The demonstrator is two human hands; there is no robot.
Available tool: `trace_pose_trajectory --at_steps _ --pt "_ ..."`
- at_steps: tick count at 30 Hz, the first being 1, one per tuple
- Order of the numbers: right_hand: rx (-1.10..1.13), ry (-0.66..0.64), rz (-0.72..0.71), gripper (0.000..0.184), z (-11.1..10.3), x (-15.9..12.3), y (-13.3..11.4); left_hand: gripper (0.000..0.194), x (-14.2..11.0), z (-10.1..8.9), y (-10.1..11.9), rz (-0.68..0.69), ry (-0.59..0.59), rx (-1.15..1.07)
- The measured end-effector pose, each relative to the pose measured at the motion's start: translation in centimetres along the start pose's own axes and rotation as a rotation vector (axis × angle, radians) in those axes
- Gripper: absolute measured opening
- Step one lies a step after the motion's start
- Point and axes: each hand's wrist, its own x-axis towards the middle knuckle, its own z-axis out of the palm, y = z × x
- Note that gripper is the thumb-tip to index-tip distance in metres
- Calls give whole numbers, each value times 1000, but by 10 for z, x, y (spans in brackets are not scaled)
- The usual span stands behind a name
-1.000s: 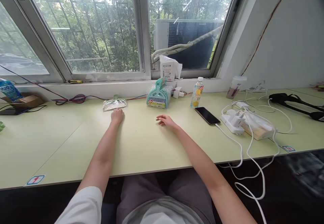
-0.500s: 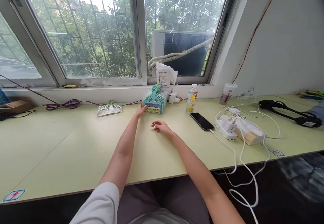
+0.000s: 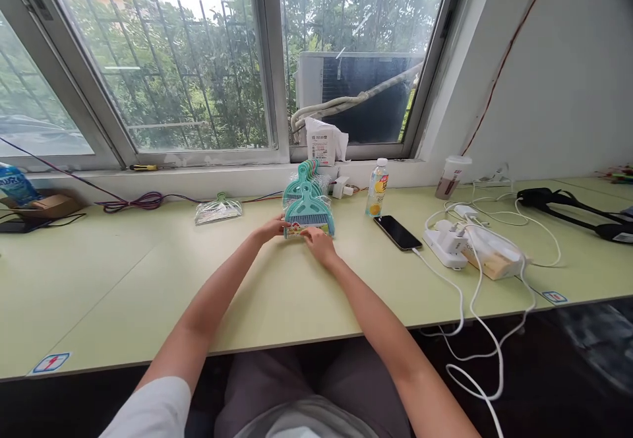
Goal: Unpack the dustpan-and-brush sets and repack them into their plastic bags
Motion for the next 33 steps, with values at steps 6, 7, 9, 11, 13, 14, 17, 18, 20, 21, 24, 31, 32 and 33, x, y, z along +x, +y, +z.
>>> trace_pose_trajectory --at_steps 6,7,9,11,13,14,17,18,20,21,24,31,32,33 --pt "-145 -15 124 38 -9 -5 -8 33 -35 11 -11 67 217 -314" --pt "-96 -30 151 41 -10 -4 -7 31 -40 12 -13 86 207 -370" --pt "68 -66 198 45 -10 -3 -2 30 -50 14 -16 93 174 -433" --pt "270 -83 243 46 -8 -1 4 30 -57 14 -20 59 153 -436" --pt "456 -59 290 43 -5 2 10 32 -60 14 -23 29 134 -411" --pt "541 -32 318 42 -3 3 14 34 -61 13 -25 25 117 -400" --pt "770 53 427 39 -2 7 22 40 -62 11 -30 45 57 -381" --pt "834 68 453 37 -2 8 24 42 -62 11 -32 61 38 -374" --pt "935 69 455 34 -3 9 27 46 -62 10 -34 104 -3 -348" --pt "970 68 442 32 -3 10 27 48 -63 10 -35 128 -26 -328" --pt "1051 83 409 31 -1 10 26 55 -68 10 -34 182 -88 -237" --pt "1077 94 451 36 2 7 16 59 -63 16 -31 196 78 11" --pt "1067 91 458 36 1 6 16 60 -60 15 -32 192 139 20" --pt "1059 90 462 36 0 6 15 60 -56 14 -33 186 203 21"
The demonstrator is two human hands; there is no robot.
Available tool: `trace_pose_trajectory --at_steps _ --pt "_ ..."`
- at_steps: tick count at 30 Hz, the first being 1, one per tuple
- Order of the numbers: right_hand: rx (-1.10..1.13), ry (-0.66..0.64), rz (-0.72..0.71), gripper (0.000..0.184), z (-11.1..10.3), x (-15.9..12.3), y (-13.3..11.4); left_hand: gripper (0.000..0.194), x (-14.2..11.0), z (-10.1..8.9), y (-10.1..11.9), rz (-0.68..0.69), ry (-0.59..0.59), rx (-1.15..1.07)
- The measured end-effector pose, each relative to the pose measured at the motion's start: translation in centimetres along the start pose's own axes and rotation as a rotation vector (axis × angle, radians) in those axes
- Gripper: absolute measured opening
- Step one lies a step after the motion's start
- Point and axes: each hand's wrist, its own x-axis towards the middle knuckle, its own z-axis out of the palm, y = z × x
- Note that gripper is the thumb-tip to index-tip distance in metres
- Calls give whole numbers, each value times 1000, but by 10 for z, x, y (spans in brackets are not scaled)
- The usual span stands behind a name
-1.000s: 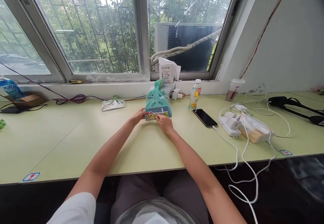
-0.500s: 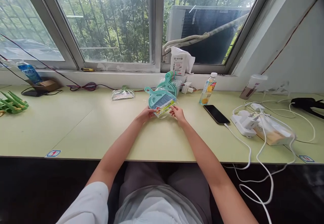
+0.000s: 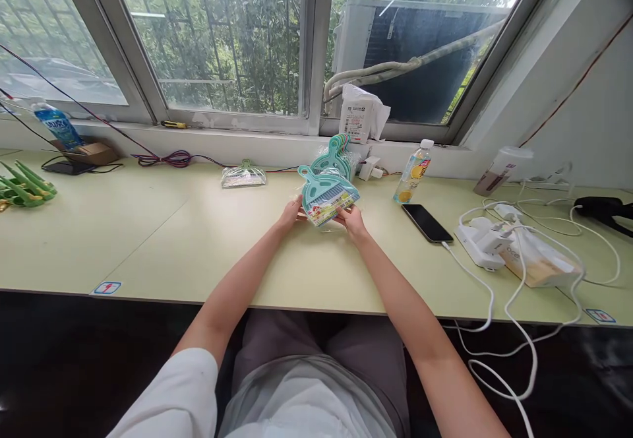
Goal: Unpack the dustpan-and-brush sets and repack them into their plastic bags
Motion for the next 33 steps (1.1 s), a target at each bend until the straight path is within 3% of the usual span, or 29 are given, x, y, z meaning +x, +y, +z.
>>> trace_pose_trajectory --at_steps 3,6,15,18,22,24,26,29,33 --pt "-21 29 -1 38 -1 -1 -6 47 7 -9 -3 -1 167 -30" --pt "-30 27 -11 39 -3 -3 -12 35 9 -21 -3 13 260 -76" --pt "-38 -53 40 37 8 -9 -17 34 7 -30 3 35 510 -103" --pt "-39 -54 30 38 5 -8 -20 31 6 -32 5 70 544 35" --pt "-85 -131 15 44 -7 -6 -26 31 0 -36 12 307 712 350" --pt "-133 -210 21 46 -10 -8 -28 34 -3 -38 15 376 643 437" --pt "-176 -273 35 47 -10 -10 -28 35 -3 -40 17 334 468 466" --pt "-208 -282 52 46 -9 -12 -28 44 1 -41 17 269 286 371" --pt "-218 -273 50 45 -13 -10 -27 44 2 -41 16 341 166 224"
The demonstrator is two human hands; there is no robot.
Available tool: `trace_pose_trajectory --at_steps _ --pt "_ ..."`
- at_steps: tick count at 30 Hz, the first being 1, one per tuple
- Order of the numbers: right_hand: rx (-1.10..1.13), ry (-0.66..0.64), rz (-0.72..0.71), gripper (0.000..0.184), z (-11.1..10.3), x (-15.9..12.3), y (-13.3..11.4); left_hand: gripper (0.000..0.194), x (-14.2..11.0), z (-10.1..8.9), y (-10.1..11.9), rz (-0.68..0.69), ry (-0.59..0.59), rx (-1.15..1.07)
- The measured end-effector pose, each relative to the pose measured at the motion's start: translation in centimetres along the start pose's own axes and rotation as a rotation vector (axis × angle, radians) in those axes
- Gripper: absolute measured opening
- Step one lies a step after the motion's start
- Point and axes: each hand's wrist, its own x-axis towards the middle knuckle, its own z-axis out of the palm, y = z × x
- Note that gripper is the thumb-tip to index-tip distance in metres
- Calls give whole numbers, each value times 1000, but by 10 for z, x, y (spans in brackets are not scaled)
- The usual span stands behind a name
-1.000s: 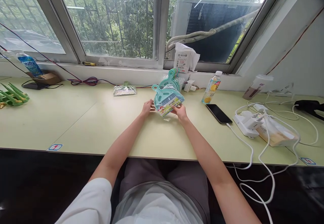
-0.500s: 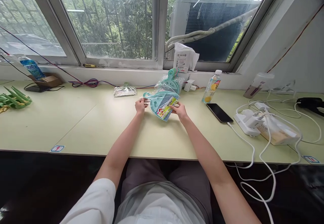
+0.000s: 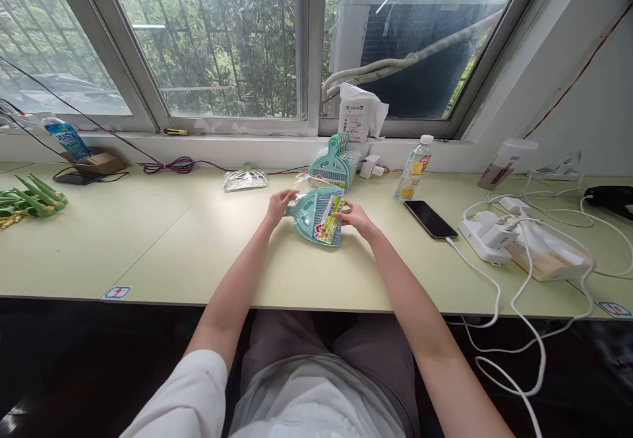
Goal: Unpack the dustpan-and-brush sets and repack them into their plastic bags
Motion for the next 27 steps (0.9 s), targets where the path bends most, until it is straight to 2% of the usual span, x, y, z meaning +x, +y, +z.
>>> trace_pose_trajectory --at_steps 7,10,13,16,18,20,22,24,26,27 --pt "-8 -27 -4 50 -3 3 -1 32 -3 -3 3 -55 69 -53" --pt "8 21 5 48 -8 5 0 29 1 -9 -1 -67 130 -63" --pt "72 143 -10 44 -19 9 1 23 6 -25 -10 -126 382 -11" --pt "152 294 -50 39 -30 11 2 16 5 -50 -18 -299 676 220" --pt "205 368 -63 35 -35 12 4 19 0 -62 -18 -392 803 377" --pt "251 414 -63 32 -35 14 7 36 -5 -64 -12 -372 851 413" --pt "283 438 -56 29 -33 14 10 53 -8 -51 -2 -247 811 343" --pt "299 438 -49 28 -28 15 13 62 -10 -25 8 -112 677 243" --pt "304 407 -42 29 -21 15 14 61 -12 9 15 -91 436 89" --pt "299 380 -37 30 -18 14 14 56 -14 25 17 -152 268 -24"
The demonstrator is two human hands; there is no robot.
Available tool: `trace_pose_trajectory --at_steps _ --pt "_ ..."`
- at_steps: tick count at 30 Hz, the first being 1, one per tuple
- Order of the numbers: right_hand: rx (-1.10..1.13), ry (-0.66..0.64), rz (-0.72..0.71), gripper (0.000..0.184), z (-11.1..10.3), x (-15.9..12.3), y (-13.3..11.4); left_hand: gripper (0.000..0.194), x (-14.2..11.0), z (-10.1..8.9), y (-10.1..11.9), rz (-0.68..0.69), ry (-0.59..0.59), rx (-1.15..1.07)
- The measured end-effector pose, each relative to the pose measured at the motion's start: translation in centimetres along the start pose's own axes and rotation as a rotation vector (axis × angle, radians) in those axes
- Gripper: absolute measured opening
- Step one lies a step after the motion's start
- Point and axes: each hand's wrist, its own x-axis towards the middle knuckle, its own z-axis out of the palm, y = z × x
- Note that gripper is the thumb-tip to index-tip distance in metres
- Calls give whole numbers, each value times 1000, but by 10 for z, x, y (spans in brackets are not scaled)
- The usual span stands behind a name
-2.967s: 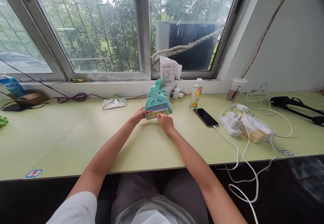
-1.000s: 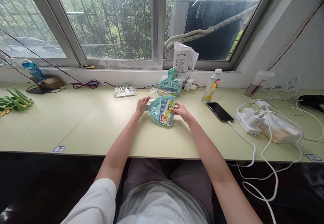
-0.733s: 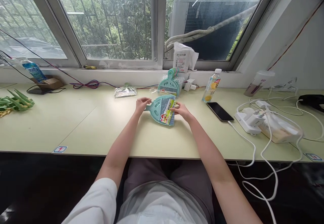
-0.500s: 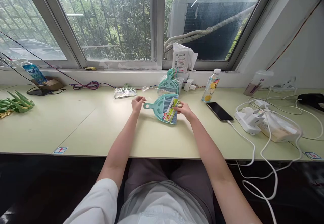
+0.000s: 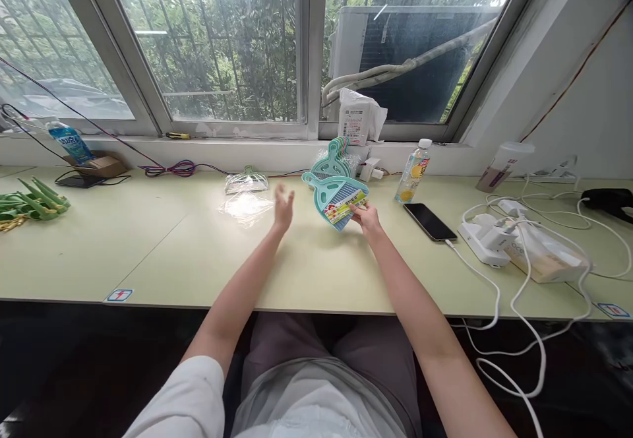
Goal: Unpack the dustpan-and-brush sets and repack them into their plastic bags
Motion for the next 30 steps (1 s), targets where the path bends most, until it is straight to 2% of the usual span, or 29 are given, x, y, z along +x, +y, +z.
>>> trace_pose_trajectory --at_steps 2,3,5,7,9,10,12,14,17,20,24,27,28,30 --pt "-36 -86 9 32 4 -4 -1 51 -11 23 -2 -198 -336 -149" --pt "-70 -142 13 32 6 -7 -2 51 -15 30 -5 -223 -408 -185" --pt "-163 -264 43 32 7 -11 -7 49 -19 33 -10 -244 -408 -192" --pt "-283 -368 130 29 5 -14 -11 42 -17 27 -15 -229 -313 -151" --pt "-380 -367 204 29 2 -13 -14 32 -11 18 -20 -216 -237 -107" --pt "-395 -316 206 30 0 -11 -15 29 -8 15 -22 -212 -212 -88" --pt "-324 -121 132 35 -6 -5 -17 25 -3 13 -26 -212 -183 -46" --pt "-154 126 35 39 -15 2 -19 25 0 14 -28 -205 -183 -3" --pt "95 438 -6 42 -35 11 -23 28 -3 18 -28 -176 -241 41" --pt "188 595 -10 42 -61 17 -27 34 -10 22 -24 -166 -306 57" --pt "85 838 -49 44 -84 22 -27 38 -17 24 -19 -176 -369 52" --pt "-182 902 -116 49 -79 21 -27 39 -18 25 -18 -173 -391 40" --pt "-330 869 -174 51 -72 18 -27 40 -18 25 -18 -169 -393 34" --pt "-674 694 -329 51 -49 8 -25 41 -18 28 -18 -159 -404 15"
